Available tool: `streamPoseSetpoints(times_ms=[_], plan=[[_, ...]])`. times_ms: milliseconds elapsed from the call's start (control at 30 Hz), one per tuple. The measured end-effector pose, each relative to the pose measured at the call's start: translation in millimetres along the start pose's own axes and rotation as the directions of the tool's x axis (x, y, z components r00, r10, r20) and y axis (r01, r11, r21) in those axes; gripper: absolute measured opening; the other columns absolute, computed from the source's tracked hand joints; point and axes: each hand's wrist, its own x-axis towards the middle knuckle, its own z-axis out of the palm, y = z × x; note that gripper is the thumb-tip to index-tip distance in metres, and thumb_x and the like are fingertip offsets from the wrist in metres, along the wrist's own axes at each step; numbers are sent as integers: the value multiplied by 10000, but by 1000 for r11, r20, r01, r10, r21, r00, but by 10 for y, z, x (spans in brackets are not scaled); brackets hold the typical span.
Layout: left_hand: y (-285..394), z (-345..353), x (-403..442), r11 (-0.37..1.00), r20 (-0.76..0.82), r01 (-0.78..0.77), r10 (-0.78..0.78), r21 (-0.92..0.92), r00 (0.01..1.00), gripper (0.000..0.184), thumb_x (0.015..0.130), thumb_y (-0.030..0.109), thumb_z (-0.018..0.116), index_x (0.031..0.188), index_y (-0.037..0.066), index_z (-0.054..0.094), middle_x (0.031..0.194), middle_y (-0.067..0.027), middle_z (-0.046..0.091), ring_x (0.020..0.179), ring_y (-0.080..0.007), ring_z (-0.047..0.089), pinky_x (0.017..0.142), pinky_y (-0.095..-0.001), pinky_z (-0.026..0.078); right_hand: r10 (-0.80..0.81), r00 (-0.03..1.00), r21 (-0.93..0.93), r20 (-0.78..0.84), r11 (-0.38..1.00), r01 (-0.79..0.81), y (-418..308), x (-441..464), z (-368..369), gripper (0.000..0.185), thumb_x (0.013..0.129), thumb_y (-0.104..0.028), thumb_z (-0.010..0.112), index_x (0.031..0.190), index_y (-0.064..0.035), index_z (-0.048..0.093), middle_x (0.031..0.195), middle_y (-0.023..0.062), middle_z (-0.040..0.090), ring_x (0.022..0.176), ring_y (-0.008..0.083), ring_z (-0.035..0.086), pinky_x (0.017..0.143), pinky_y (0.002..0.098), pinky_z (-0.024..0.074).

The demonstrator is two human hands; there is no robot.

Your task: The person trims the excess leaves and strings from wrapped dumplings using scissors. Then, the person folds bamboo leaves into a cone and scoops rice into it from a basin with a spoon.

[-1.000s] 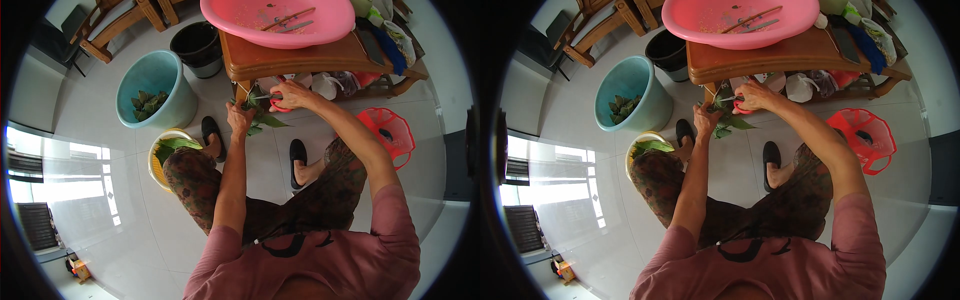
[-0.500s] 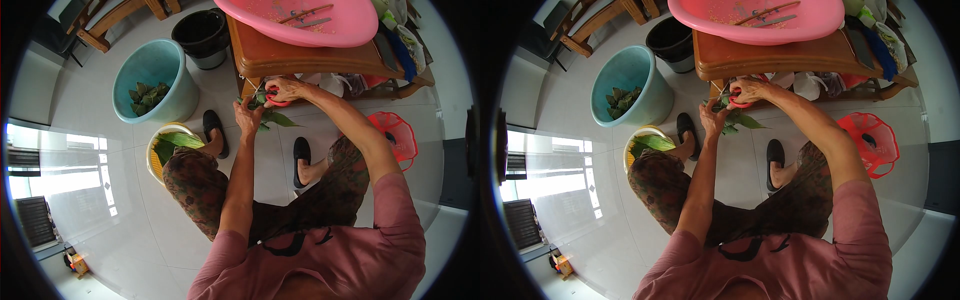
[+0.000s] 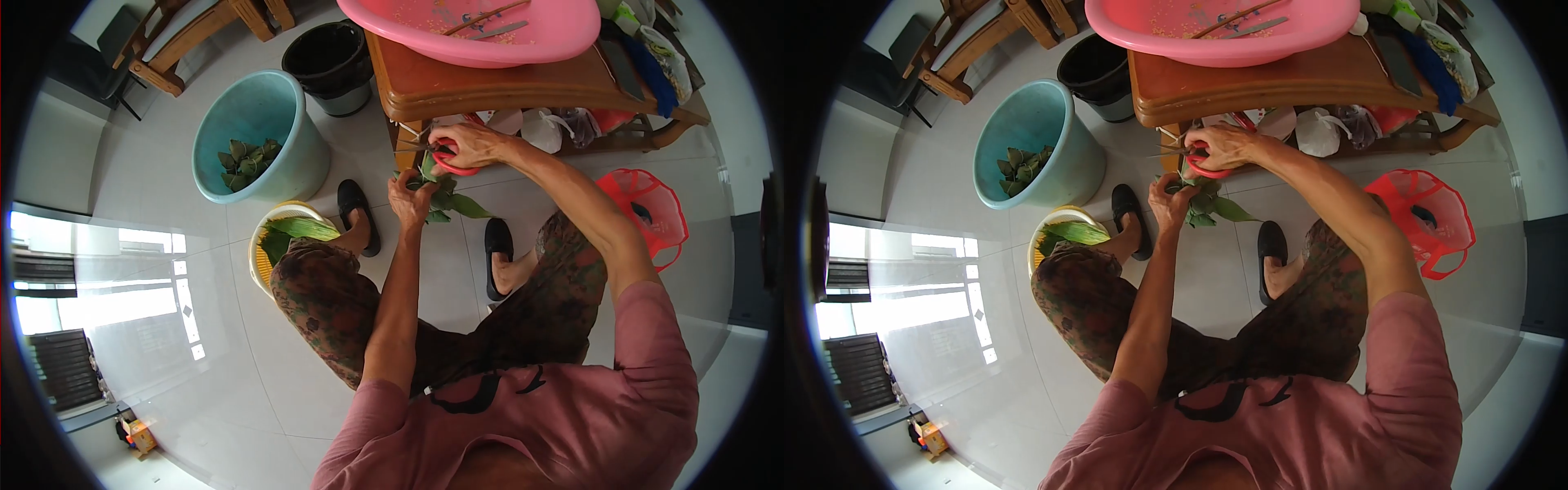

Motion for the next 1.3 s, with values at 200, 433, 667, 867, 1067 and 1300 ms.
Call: streamPoseSetpoints(times_ms=[200,433,667,867,1067,1300], plan=[[673,-534,-67,975,156,10,25,-224,987,346,575,135,770,858,-9,632,791,-107,626,699,-189,597,659,-293,477,137,944,294,-301,955,-45,-233,-974,-141,592,692,-345,769,1124,-35,508,817,50,564,744,132,533,673,278,436],[2043,-1511,-552,682,406,309,-20,-663,914,364,669,50,688,1006,-39,582,913,-116,632,805,-186,614,741,-302,507,78,827,430,-557,879,206,-804,-1672,-224,511,724,-238,758,1109,-19,505,760,4,525,698,79,490,651,233,421],[2243,-1786,-867,344,679,624,60,-702,731,368,777,106,590,1111,-36,535,987,-141,619,881,-236,618,802,-362,512,107,850,573,-516,781,249,-1045,-2042,-241,506,765,-172,722,1176,-18,469,820,-1,539,740,65,513,704,220,436],[1166,-1417,-807,973,510,-15,134,-231,849,478,712,205,718,1106,-16,562,1199,-160,500,1084,-243,516,885,-344,447,219,942,819,-254,567,89,-976,-2034,340,471,808,-89,660,1209,6,431,932,40,536,763,69,522,793,225,470],[1220,-1586,-717,1000,365,-12,18,-19,931,628,650,358,779,1094,-22,548,1132,-187,506,1018,-258,524,832,-352,448,42,979,800,-200,584,138,-992,-2109,556,351,866,-82,572,1176,4,433,798,25,516,625,53,415,612,196,438],[1522,-1861,-1050,921,256,-300,236,250,938,483,638,287,790,941,2,544,847,-105,565,776,-204,581,650,-345,460,-135,949,934,283,263,-241,-1333,-2319,542,184,896,-120,498,1049,-33,443,661,-21,436,545,51,415,470,198,373]])
